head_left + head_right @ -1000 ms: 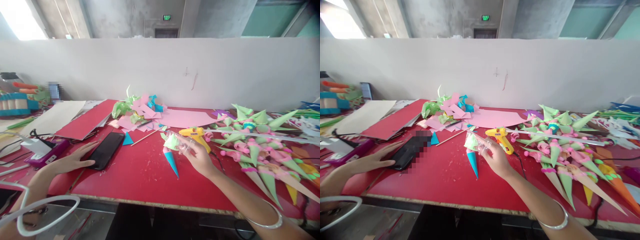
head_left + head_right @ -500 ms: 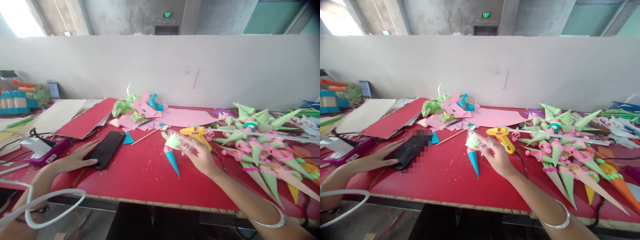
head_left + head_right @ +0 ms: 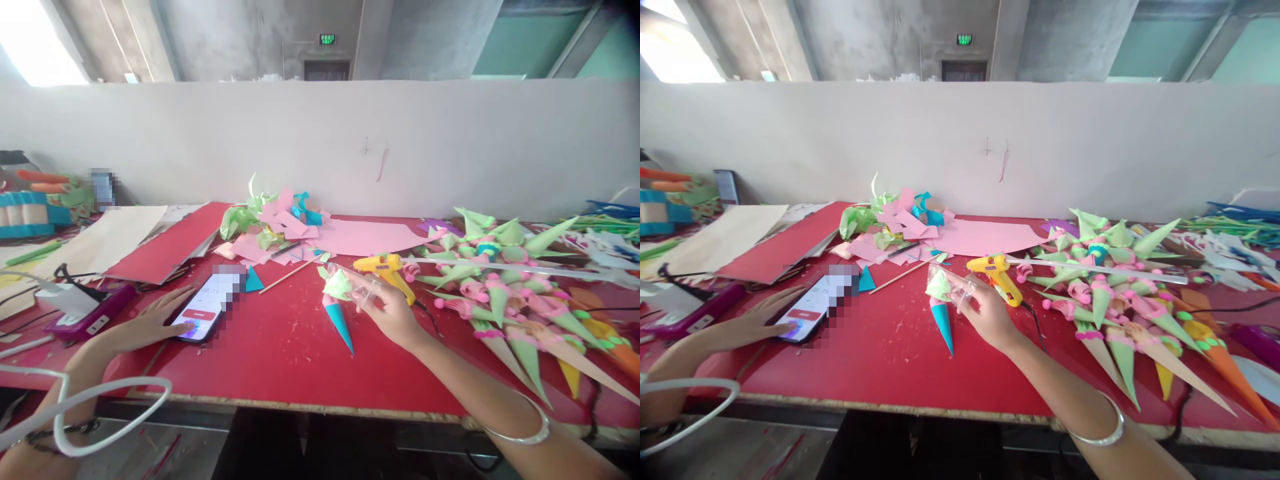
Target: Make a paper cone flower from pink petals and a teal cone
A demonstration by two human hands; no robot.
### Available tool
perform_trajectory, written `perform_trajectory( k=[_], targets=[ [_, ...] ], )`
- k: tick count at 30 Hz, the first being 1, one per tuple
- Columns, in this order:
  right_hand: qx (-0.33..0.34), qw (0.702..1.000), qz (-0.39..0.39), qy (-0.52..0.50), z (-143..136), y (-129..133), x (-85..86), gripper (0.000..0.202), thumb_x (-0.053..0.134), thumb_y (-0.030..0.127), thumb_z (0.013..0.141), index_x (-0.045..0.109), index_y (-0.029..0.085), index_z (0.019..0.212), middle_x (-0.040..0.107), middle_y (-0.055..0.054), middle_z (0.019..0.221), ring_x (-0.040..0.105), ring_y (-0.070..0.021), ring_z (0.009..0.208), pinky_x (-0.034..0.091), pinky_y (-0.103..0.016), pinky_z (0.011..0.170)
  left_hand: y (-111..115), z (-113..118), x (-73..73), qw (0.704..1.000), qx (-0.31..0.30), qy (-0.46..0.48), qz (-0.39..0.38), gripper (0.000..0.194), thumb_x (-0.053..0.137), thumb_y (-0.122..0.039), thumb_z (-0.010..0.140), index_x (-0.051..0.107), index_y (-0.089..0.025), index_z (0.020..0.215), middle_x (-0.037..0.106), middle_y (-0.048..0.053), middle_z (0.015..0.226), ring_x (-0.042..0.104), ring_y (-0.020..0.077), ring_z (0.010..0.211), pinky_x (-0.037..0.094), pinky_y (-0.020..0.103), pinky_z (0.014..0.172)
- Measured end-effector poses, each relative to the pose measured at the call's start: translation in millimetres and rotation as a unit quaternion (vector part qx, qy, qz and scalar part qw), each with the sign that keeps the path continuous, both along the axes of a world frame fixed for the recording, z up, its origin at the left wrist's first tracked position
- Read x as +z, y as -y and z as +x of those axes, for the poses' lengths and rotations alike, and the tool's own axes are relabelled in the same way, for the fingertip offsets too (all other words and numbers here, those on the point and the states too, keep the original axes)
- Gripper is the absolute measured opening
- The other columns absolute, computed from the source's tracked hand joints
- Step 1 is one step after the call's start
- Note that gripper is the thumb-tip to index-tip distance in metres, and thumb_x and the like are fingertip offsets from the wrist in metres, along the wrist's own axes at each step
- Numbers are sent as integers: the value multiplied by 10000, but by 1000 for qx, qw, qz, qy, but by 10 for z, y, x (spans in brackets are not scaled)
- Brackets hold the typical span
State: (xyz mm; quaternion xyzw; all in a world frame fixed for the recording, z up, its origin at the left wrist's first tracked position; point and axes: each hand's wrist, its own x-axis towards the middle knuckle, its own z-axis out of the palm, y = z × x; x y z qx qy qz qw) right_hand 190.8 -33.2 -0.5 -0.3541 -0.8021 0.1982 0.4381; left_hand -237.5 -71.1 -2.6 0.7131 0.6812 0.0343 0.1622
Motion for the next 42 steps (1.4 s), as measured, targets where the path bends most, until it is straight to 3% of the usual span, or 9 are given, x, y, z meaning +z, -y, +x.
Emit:
perform_trajectory(
  k=[5,8,10,16,20,23,26,35,42],
  targets=[
    [35,999,-28,9,2,-27,-43,354,456,252,842,500,255,1193,622,-38,934,560,-87,517,494,-264,627,0,134,59,999,21,-6,32,865,227,-713,728,163,-125,1358,209,95,1427,198,240,1290,171,350,1029],
    [44,998,-29,26,-6,-30,-38,359,456,258,843,495,251,1200,628,-45,924,593,-112,597,492,-285,685,14,493,166,983,41,15,177,670,204,-587,822,302,-122,1293,296,107,1381,204,227,1277,130,373,1040],
    [59,997,-21,47,-30,-18,-17,359,462,266,842,500,245,1198,638,-51,912,609,-146,716,479,-304,746,35,845,235,969,15,80,233,557,248,-509,844,354,-144,1252,364,97,1330,259,214,1244,153,365,1038],
    [87,995,-13,41,-188,62,124,346,482,286,832,527,235,1172,620,-66,1043,581,-182,904,456,-307,796,86,1951,246,907,-64,402,110,504,357,-463,825,335,-187,1246,520,80,1153,489,204,1063,366,330,917],
    [105,994,-26,0,-274,121,204,351,488,243,827,515,232,1177,615,-59,1037,577,-164,905,456,-291,789,40,2334,203,858,-74,505,55,396,307,-460,848,448,-167,1074,596,33,887,589,128,612,454,290,703],
    [99,995,-24,10,-300,153,233,337,480,221,828,519,222,1163,602,-68,1014,553,-173,946,442,-304,812,6,2407,191,853,-78,508,94,378,262,-458,860,482,-154,826,518,-28,584,496,107,452,418,251,535],
    [105,992,-10,62,-328,170,257,324,456,187,835,515,197,1153,561,-79,975,531,-177,939,428,-323,831,-15,2389,178,863,-75,485,122,360,274,-435,862,442,-169,687,463,-40,494,471,110,457,384,235,510],
    [106,990,-27,83,-435,248,249,283,411,149,849,500,177,1116,508,-59,950,515,-155,909,436,-298,818,-87,2298,70,866,-57,469,163,324,327,-434,837,465,-161,729,439,-20,639,437,110,589,381,219,536],
    [66,990,-15,124,-468,250,179,315,364,167,863,436,156,1169,478,-109,1066,490,-204,1028,422,-389,872,-103,2306,46,879,-57,447,155,342,336,-423,832,512,-145,741,454,-13,601,434,110,555,370,209,493]
  ],
)
